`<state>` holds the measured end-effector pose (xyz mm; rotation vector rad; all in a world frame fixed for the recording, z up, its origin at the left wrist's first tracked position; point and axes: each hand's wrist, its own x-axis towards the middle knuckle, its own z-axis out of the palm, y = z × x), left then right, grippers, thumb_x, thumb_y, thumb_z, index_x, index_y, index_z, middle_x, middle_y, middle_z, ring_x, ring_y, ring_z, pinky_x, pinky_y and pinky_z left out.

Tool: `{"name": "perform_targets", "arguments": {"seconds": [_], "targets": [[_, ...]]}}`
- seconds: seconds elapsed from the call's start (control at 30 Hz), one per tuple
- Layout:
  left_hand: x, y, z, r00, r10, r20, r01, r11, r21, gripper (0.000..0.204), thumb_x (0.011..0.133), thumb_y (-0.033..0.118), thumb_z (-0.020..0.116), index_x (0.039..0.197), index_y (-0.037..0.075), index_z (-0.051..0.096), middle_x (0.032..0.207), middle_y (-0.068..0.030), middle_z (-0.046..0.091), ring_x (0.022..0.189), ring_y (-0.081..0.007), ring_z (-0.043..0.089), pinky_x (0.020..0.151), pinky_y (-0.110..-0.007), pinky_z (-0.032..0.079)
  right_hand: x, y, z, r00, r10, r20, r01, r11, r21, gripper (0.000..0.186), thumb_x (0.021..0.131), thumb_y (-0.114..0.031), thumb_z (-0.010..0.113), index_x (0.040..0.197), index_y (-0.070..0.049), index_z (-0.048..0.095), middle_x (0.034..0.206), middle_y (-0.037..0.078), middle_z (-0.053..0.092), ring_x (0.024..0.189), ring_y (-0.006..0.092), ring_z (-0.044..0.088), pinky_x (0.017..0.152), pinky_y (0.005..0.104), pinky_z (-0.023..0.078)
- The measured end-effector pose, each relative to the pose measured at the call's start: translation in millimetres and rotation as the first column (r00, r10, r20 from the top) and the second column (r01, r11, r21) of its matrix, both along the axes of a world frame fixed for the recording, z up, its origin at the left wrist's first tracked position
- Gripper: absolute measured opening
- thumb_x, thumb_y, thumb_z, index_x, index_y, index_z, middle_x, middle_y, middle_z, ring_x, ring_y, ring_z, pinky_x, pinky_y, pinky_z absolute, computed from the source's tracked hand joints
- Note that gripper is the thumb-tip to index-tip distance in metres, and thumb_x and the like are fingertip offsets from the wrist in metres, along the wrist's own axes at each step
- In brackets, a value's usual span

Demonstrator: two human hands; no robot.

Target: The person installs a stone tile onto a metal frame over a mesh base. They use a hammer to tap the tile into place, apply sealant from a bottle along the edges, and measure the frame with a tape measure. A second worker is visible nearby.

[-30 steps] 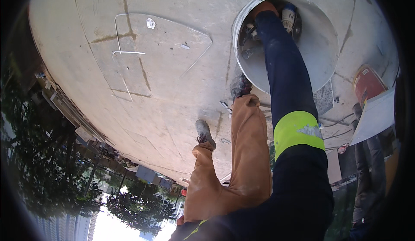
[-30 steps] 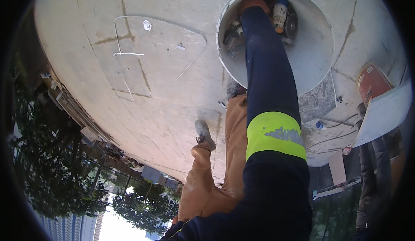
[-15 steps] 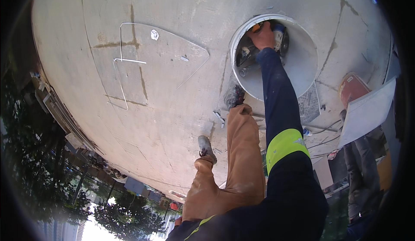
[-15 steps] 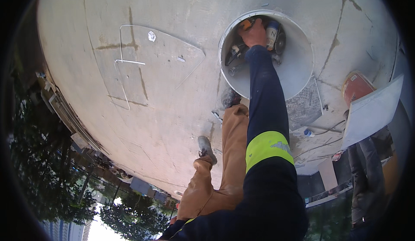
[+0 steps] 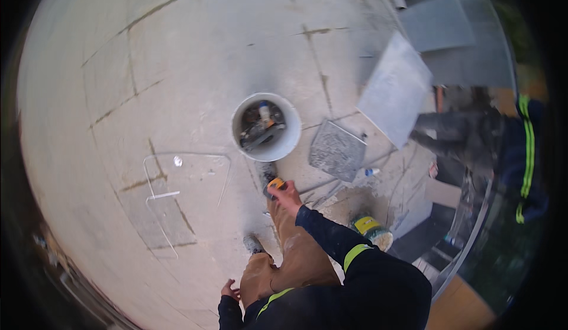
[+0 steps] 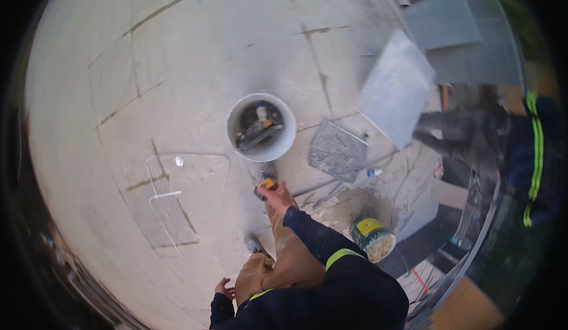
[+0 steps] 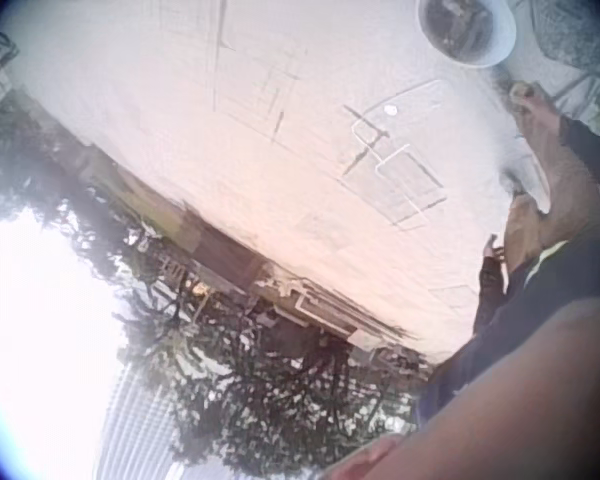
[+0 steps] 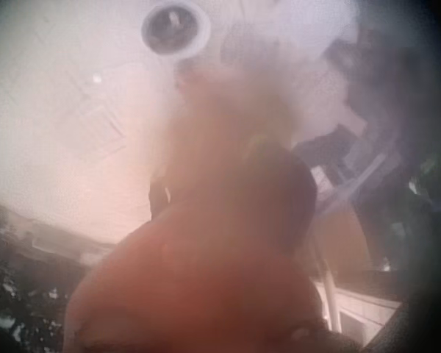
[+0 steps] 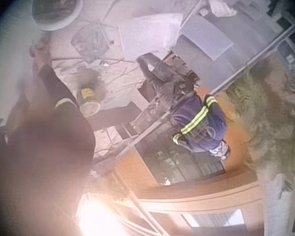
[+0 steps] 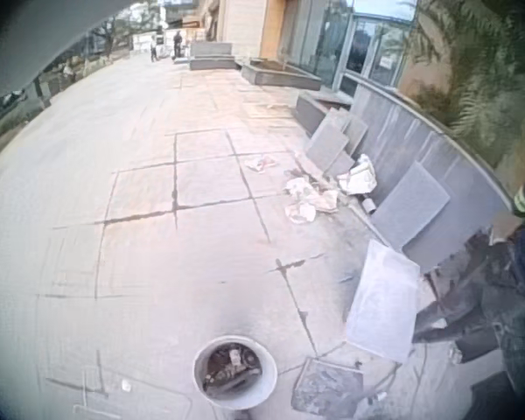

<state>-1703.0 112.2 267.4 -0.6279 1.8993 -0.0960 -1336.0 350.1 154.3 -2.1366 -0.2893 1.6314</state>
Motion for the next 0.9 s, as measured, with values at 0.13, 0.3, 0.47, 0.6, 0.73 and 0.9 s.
{"name": "perform_targets", "arguments": {"seconds": [0.13, 0.3, 0.47, 0.6, 0.73, 0.9], "targets": [[70, 168, 33, 0.901, -0.408, 0.145, 0.102, 0.526, 0.845, 0.054, 0.086, 0.041, 0.049, 0.131, 0.017, 0.032, 0.127, -0.0066, 0.041, 0.114, -0.024, 0.04, 0.085, -0.047, 0.038, -18, -40, 152, 0.939, 0.332, 0.086, -0.343, 0.915, 0.21, 0.066, 0.067, -0.045, 0.07, 0.105, 0.002, 0.043, 0.088, 0.017, 0.059, 0.078, 0.0259, 0.06, 0.069, 0.035, 0.047], [174, 201, 97, 0.444, -0.812, 0.378, -0.242, 0.297, 0.924, 0.057, 0.083, 0.027, 0.058, 0.13, 0.005, 0.033, 0.113, -0.0126, 0.05, 0.101, -0.0229, 0.052, 0.087, -0.036, 0.044, -60, -105, 237, 0.951, 0.2, 0.237, -0.292, 0.832, 0.471, 0.056, 0.076, -0.043, 0.062, 0.109, 0.0, 0.048, 0.091, 0.019, 0.06, 0.086, 0.0281, 0.059, 0.075, 0.0334, 0.046], [156, 175, 121, -0.036, -0.879, 0.476, -0.073, 0.477, 0.876, 0.048, 0.08, 0.028, 0.062, 0.118, 0.004, 0.044, 0.1, -0.0099, 0.056, 0.085, -0.0224, 0.058, 0.072, -0.035, 0.051, -68, -246, 254, 0.779, -0.339, -0.527, 0.603, 0.635, 0.482, 0.046, 0.089, -0.037, 0.047, 0.118, -0.002, 0.041, 0.108, 0.013, 0.055, 0.101, 0.0271, 0.053, 0.083, 0.0408, 0.043], [116, 157, 34, -0.264, -0.953, 0.149, 0.236, 0.086, 0.968, 0.043, 0.075, 0.032, 0.066, 0.105, 0.003, 0.054, 0.088, -0.0098, 0.059, 0.075, -0.0202, 0.06, 0.059, -0.031, 0.051, -189, -413, 174, -0.002, -0.486, -0.874, 1.0, -0.014, 0.005, 0.058, 0.088, -0.042, 0.044, 0.124, 0.001, 0.033, 0.122, 0.022, 0.042, 0.116, 0.0345, 0.04, 0.096, 0.0507, 0.033], [46, 156, -16, -0.791, -0.611, -0.028, 0.456, -0.621, 0.638, 0.049, 0.065, 0.048, 0.07, 0.086, 0.005, 0.062, 0.075, -0.0109, 0.061, 0.061, -0.0199, 0.059, 0.052, -0.029, 0.049, -283, -586, 194, -0.093, -0.673, -0.733, 0.961, -0.253, 0.11, 0.058, 0.088, -0.035, 0.048, 0.127, 0.003, 0.028, 0.124, 0.026, 0.038, 0.118, 0.0368, 0.038, 0.096, 0.0497, 0.035], [-29, 137, -48, -0.995, -0.002, 0.102, 0.049, -0.886, 0.462, 0.052, 0.058, 0.056, 0.069, 0.072, 0.006, 0.063, 0.067, -0.0124, 0.06, 0.059, -0.026, 0.06, 0.049, -0.041, 0.049, -502, -771, 75, 0.004, -0.919, 0.394, 0.941, -0.13, -0.313, 0.046, 0.084, -0.044, 0.044, 0.1, -0.003, 0.059, 0.077, 0.014, 0.062, 0.065, 0.0311, 0.059, 0.068, 0.0488, 0.047]]}}
